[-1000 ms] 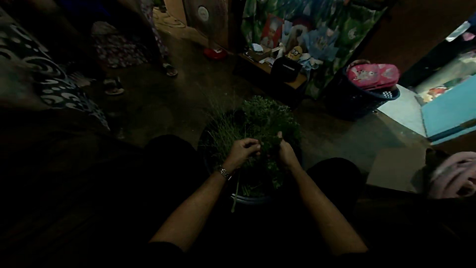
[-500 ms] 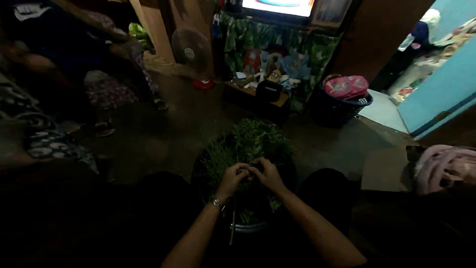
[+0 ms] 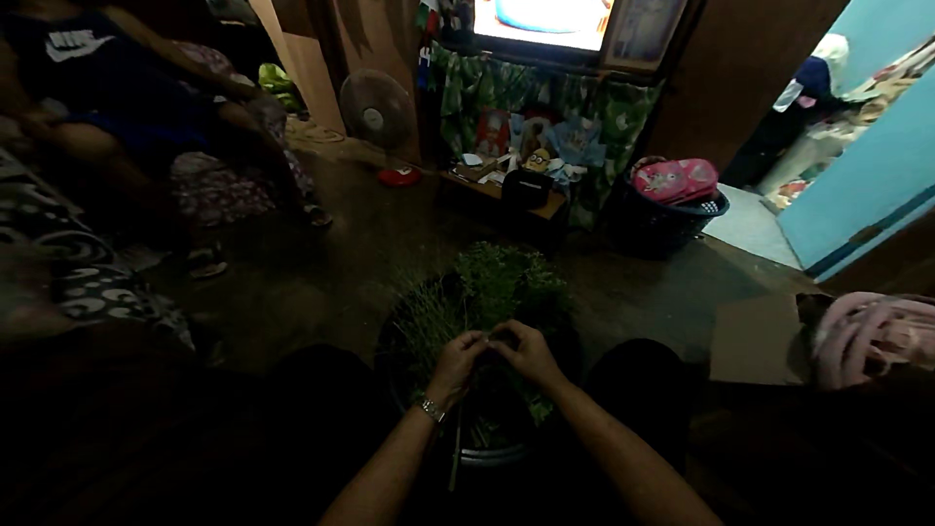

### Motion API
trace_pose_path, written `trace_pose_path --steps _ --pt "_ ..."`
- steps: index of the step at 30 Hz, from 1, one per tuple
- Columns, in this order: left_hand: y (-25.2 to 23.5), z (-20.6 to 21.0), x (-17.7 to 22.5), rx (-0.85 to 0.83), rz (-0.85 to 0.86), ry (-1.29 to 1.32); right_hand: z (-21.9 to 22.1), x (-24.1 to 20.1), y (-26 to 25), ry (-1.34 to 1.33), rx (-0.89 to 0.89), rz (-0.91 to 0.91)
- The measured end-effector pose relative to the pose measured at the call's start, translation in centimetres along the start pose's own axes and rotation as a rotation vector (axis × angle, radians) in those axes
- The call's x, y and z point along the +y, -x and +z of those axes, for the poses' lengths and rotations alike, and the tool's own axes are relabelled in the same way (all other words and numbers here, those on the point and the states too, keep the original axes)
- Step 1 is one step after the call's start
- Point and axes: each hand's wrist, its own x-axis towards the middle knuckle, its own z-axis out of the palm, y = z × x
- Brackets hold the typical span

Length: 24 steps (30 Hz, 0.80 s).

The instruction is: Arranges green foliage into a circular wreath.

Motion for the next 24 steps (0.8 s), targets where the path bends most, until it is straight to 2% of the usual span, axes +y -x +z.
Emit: trace_pose_path --steps 9,19,24 --pt "0.1 -0.1 0.3 -0.021 -0.054 -0.083 -1.1 -1.3 0.2 0.132 -0.097 0.064" --pt "0.1 0.1 0.0 -0.014 0.013 -0.147 -0.3 -1.9 0.2 0.185 -0.007 0.113" --pt "-0.4 -0.8 1.2 0.11 -0.027 -0.208 -1.0 -2.1 0.4 0.154 0.082 0.095"
